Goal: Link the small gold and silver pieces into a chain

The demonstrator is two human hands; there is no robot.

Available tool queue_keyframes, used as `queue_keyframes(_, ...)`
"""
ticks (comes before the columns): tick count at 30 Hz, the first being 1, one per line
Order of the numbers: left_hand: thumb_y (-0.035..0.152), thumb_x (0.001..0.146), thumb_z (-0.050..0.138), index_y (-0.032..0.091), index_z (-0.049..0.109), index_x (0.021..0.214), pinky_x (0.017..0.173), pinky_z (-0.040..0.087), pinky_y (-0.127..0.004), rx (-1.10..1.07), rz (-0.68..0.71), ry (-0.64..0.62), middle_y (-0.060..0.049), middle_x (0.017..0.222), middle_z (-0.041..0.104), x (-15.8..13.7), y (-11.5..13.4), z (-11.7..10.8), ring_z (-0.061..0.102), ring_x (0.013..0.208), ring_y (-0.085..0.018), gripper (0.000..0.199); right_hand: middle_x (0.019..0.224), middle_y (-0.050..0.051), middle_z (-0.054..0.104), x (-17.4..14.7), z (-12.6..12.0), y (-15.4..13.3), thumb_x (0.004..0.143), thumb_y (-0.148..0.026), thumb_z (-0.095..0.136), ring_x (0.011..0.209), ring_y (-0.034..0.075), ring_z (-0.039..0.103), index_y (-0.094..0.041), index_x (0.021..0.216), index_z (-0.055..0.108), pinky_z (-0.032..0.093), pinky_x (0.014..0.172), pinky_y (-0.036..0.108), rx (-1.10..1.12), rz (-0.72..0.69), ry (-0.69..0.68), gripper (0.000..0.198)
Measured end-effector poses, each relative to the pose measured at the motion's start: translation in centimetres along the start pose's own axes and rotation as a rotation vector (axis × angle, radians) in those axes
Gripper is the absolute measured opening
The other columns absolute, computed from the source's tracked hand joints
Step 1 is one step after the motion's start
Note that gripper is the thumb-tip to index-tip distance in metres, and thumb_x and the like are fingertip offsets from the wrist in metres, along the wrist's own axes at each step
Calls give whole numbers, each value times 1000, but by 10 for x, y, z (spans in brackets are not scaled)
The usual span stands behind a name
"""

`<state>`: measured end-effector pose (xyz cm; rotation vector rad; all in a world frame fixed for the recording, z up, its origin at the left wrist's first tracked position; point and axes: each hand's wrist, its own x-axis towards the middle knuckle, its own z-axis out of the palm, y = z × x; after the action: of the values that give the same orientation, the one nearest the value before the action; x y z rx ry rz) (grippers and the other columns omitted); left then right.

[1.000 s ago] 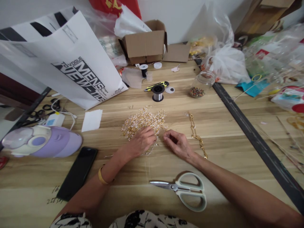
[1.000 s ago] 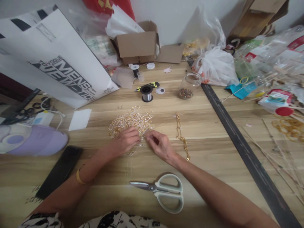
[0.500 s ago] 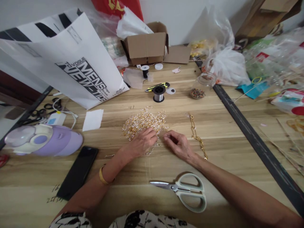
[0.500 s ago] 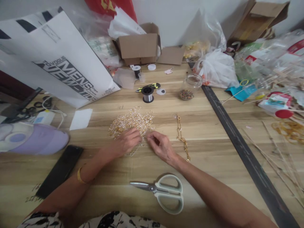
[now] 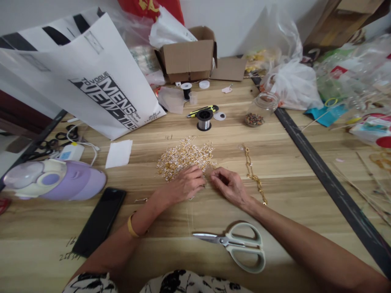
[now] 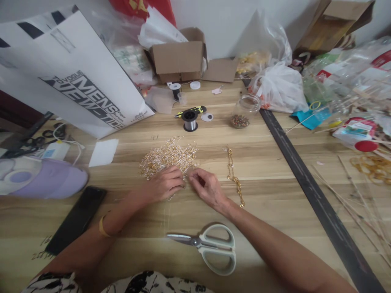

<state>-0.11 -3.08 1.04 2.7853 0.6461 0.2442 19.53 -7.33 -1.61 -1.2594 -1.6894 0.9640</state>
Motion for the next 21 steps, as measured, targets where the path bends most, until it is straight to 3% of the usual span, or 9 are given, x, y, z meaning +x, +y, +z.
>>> queue_keyframes(21,20,93,44,14,57,79,81,42,-33,22,12,-35,-5,82,53,1,4,-1,47,89,-19,20,60,-2,48,0,1,0,86,-26,51,53,9,40,-15,77,57,31,50,21,0,2,4,15)
